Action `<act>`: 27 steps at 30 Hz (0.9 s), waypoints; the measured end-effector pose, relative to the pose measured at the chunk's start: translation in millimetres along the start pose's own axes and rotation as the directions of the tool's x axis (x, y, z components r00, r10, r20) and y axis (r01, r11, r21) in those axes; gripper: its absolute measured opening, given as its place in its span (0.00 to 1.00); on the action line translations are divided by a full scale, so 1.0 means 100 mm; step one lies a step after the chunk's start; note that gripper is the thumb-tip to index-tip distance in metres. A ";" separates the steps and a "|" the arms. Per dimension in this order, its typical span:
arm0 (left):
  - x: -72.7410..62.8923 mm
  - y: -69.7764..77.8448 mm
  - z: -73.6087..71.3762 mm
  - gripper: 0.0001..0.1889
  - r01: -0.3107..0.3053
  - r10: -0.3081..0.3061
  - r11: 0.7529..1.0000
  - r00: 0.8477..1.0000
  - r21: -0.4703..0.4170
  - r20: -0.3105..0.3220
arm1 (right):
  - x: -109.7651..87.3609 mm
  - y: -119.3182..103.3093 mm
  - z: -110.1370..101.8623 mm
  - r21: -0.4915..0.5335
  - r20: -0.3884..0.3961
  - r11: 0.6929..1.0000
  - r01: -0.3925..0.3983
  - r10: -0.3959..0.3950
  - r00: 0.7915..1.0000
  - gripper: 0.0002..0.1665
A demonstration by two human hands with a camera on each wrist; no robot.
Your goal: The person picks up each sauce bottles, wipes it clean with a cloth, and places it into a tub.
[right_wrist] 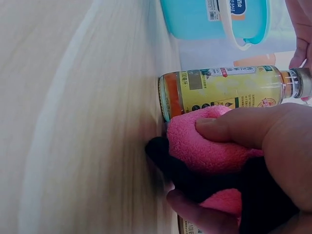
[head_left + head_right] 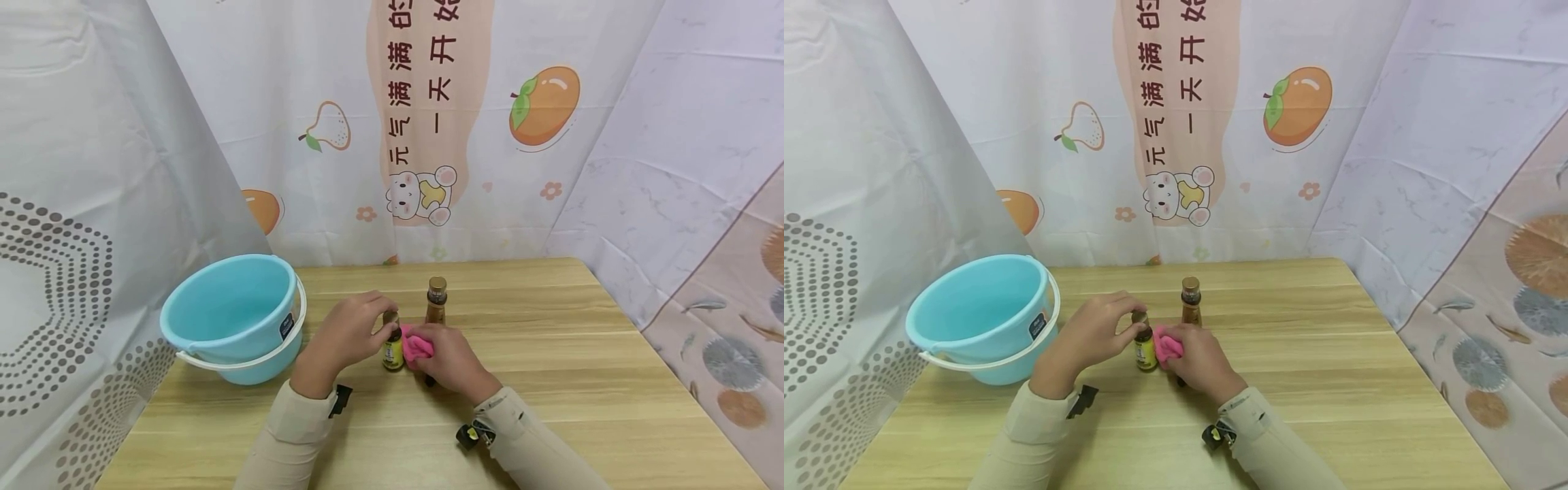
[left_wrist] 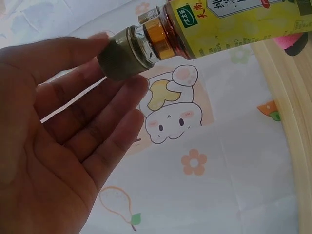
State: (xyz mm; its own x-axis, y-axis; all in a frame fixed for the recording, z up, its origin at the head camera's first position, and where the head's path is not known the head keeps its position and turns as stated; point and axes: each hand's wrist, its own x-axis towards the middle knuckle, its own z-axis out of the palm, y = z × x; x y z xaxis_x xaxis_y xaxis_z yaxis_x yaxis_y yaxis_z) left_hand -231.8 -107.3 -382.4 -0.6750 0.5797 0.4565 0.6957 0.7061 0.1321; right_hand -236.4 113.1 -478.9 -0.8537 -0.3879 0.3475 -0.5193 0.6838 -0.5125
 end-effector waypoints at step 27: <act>0.02 -0.01 0.03 0.09 0.000 0.001 0.999 1.000 -0.044 0.016 | 0.01 -0.06 -0.12 0.118 -0.089 0.993 0.006 0.005 0.996 0.27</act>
State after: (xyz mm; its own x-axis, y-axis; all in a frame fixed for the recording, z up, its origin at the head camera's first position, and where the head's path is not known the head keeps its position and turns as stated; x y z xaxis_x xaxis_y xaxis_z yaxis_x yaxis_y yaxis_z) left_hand -234.6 -105.6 -383.9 -0.6782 0.5867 0.4424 0.7059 0.6874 0.1706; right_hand -233.9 116.3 -465.7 -0.8493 -0.3284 0.4134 -0.5253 0.6037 -0.5997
